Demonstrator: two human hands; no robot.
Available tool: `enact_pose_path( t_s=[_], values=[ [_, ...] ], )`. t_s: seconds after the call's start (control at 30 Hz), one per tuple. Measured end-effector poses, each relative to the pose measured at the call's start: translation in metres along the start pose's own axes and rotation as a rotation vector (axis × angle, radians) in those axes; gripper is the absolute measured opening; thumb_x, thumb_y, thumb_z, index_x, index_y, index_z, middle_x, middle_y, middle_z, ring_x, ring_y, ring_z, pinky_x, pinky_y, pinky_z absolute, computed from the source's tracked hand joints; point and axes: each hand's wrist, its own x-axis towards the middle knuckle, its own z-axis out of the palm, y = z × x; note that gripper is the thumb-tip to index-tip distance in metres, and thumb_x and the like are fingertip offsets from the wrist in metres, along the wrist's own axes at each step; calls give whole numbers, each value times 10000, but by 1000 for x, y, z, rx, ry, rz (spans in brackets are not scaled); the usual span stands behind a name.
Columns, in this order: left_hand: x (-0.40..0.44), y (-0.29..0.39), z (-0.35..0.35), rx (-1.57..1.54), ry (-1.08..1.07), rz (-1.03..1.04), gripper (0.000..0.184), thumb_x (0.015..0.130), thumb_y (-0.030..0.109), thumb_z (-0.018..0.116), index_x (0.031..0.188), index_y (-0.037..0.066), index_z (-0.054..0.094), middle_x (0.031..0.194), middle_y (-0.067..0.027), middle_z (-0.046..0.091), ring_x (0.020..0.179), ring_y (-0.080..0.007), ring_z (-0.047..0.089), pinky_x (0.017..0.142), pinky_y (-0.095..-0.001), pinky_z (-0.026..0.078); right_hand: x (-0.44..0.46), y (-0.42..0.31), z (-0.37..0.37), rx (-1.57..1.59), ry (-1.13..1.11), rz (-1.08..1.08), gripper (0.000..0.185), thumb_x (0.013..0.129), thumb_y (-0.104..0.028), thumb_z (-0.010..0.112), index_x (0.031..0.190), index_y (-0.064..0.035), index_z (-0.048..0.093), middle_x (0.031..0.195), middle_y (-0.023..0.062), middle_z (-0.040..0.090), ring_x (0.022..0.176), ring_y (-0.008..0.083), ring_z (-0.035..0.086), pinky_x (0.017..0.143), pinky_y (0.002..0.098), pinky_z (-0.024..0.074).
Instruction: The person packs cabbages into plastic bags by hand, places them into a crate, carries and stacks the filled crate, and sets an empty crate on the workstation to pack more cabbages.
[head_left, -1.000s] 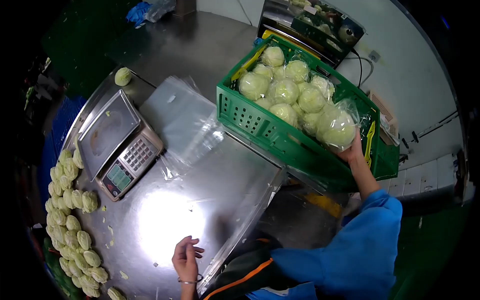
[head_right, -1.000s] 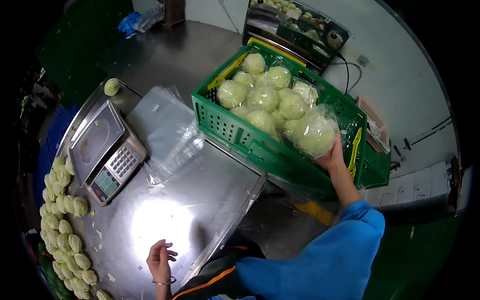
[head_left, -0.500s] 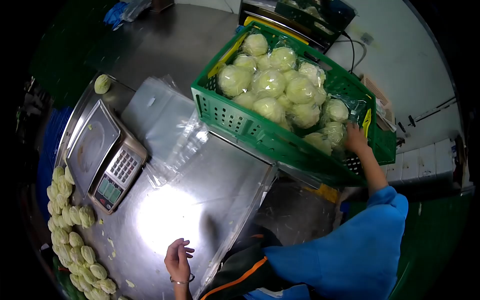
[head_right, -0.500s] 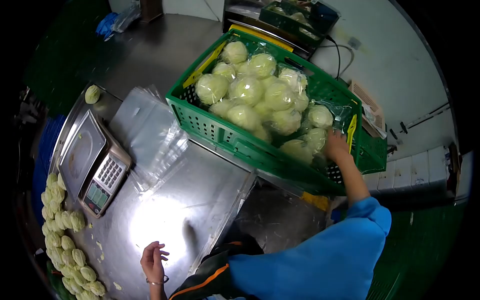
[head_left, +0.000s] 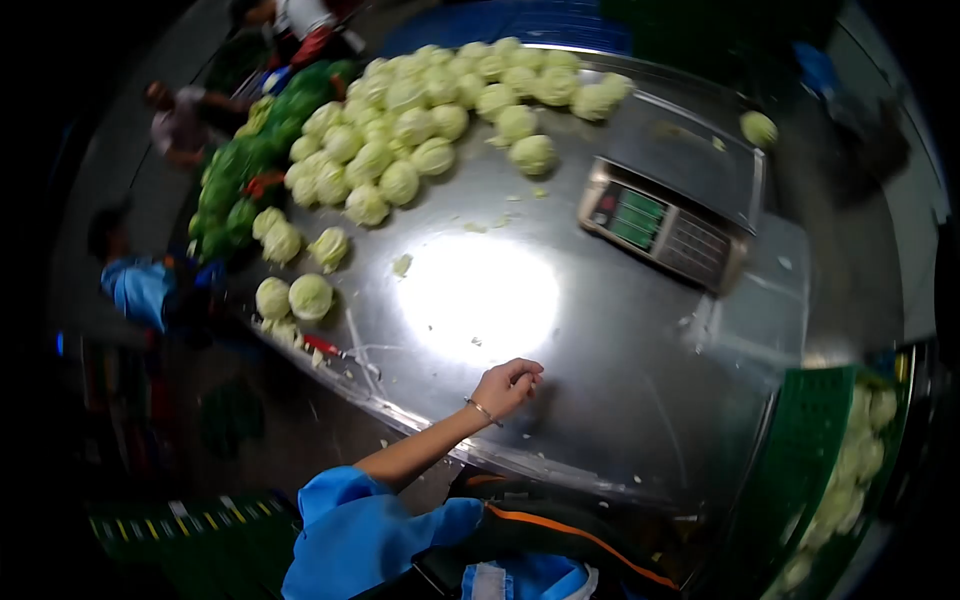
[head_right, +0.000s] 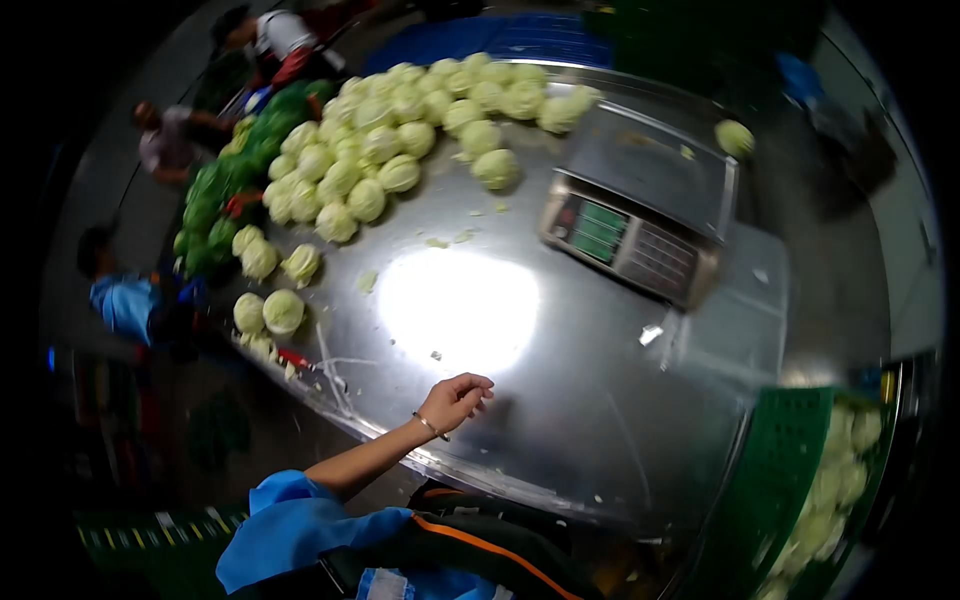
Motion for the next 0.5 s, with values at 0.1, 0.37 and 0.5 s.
enact_pose_path(
  t_s=[0.1,0.37,0.5],
  values=[
    [10,-46,-54,447,340,308,333,812,141,539,1121,18,543,1025,-171,600,927,-285,576,812,-357,466,-5,-49,-67,-45,281,44,343,843,-294,588,1122,-95,577,1086,209,582,954,291,560,880,389,417],
    [10,-76,-315,672,1419,-79,841,658,303,710,1352,99,281,1364,-190,278,1250,-373,242,1027,-499,160,-56,-366,-133,461,342,-739,276,840,-214,591,1070,-60,597,1048,169,606,922,231,579,855,347,437],
    [-36,-109,-365,564,1456,-289,1077,580,519,760,1390,83,199,1388,-242,221,1292,-375,172,1037,-502,129,-157,-592,-80,395,-165,-1424,243,799,16,545,1042,16,559,1002,162,586,916,273,588,828,332,455]
  ],
)
